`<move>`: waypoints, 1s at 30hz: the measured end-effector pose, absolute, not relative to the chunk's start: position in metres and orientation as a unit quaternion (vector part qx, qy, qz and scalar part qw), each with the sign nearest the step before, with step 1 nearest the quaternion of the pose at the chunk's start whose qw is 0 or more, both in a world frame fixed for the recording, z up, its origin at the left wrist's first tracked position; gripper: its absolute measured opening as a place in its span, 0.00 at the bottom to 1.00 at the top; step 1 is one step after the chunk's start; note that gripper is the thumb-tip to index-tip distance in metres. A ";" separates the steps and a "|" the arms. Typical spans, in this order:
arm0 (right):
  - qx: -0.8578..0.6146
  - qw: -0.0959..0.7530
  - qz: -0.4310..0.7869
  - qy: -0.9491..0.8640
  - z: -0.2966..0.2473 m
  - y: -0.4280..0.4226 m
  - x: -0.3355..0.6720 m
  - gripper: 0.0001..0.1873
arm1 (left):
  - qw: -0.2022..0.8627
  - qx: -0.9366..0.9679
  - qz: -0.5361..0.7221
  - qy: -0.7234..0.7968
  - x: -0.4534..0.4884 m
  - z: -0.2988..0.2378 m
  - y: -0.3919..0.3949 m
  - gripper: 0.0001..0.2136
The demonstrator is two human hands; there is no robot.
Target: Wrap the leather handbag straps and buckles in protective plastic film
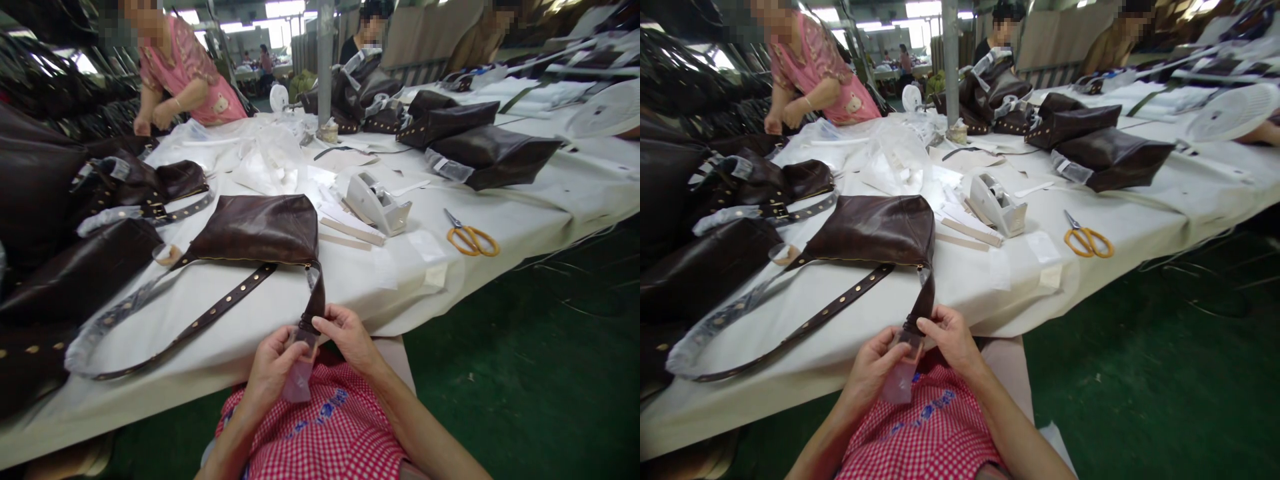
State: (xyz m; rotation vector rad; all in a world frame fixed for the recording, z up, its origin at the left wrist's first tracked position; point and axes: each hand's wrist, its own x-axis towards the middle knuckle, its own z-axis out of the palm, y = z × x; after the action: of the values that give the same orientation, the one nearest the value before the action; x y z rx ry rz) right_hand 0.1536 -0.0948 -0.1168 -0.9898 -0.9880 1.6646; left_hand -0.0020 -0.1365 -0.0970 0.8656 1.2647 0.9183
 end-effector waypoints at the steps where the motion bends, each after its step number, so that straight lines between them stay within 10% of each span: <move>1: -0.403 0.465 0.679 -0.401 -0.117 -0.095 0.153 0.16 | 0.627 0.380 0.398 0.551 -0.002 -0.097 -0.136 0.12; 30: -0.383 0.427 0.658 -0.488 -0.118 -0.087 0.161 0.14 | 0.638 0.396 0.376 0.543 -0.006 -0.096 -0.130 0.13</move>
State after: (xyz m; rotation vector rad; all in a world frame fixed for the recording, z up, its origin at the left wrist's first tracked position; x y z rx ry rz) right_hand 0.1613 -0.0873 -0.1185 -0.9569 -1.2198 1.6431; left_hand -0.0061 -0.1299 -0.0958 0.9039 1.2397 0.8577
